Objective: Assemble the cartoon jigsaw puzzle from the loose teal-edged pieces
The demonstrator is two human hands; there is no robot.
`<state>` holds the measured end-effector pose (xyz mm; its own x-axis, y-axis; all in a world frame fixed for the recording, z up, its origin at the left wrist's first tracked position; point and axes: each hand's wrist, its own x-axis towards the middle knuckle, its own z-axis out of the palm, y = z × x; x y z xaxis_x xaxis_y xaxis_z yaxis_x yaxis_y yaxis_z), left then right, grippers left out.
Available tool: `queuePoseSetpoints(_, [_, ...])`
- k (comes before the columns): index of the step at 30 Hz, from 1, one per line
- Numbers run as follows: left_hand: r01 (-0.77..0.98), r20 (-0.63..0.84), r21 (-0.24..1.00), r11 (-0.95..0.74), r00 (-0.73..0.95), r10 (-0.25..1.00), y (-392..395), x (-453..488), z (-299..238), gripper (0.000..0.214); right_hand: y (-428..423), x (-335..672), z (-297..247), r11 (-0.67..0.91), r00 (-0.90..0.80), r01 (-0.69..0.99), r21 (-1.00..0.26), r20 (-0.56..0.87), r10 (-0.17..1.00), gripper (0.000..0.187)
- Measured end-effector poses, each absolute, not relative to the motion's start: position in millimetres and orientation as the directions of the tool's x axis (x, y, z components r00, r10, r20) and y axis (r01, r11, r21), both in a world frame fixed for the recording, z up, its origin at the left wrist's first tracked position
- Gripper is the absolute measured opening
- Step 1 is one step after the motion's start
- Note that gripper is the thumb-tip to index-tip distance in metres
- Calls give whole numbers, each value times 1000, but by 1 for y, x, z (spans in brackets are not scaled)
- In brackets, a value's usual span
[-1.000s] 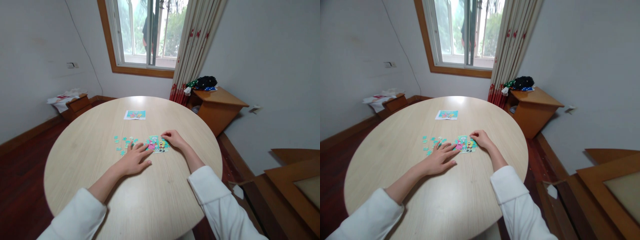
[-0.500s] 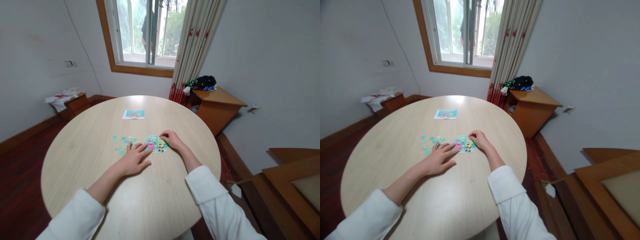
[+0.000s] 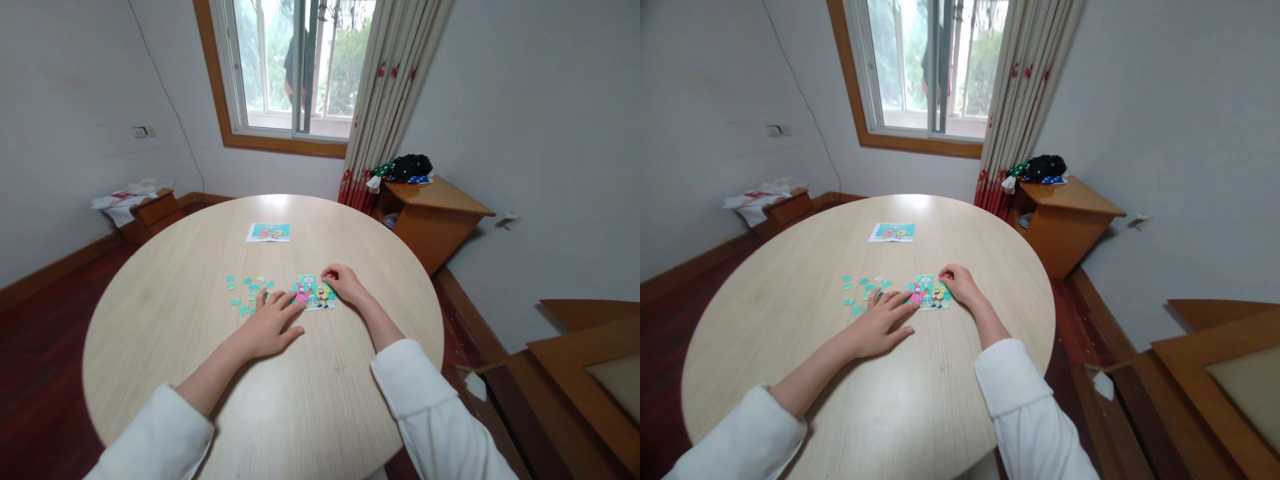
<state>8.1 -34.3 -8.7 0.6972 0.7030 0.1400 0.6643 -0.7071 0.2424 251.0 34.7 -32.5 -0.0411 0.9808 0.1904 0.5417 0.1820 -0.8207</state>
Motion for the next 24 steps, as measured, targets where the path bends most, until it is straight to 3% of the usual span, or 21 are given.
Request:
queuePoseSetpoints(11, [651, 139, 243, -719, 710, 690, -33, 7, -8, 46, 37, 249, -36, 191, 51, 468, -863, 242, 969, 12])
queuePoseSetpoints(19, [631, 182, 276, -725, 706, 684, -34, 7, -7, 45, 37, 246, -35, 185, 103, 504, -844, 271, 957, 12])
queuePoseSetpoints(24, [738, 255, 329, -589, 531, 808, -15, -9, 1, 35, 35, 243, -29, 229, 161, 525, -820, 359, 919, 16])
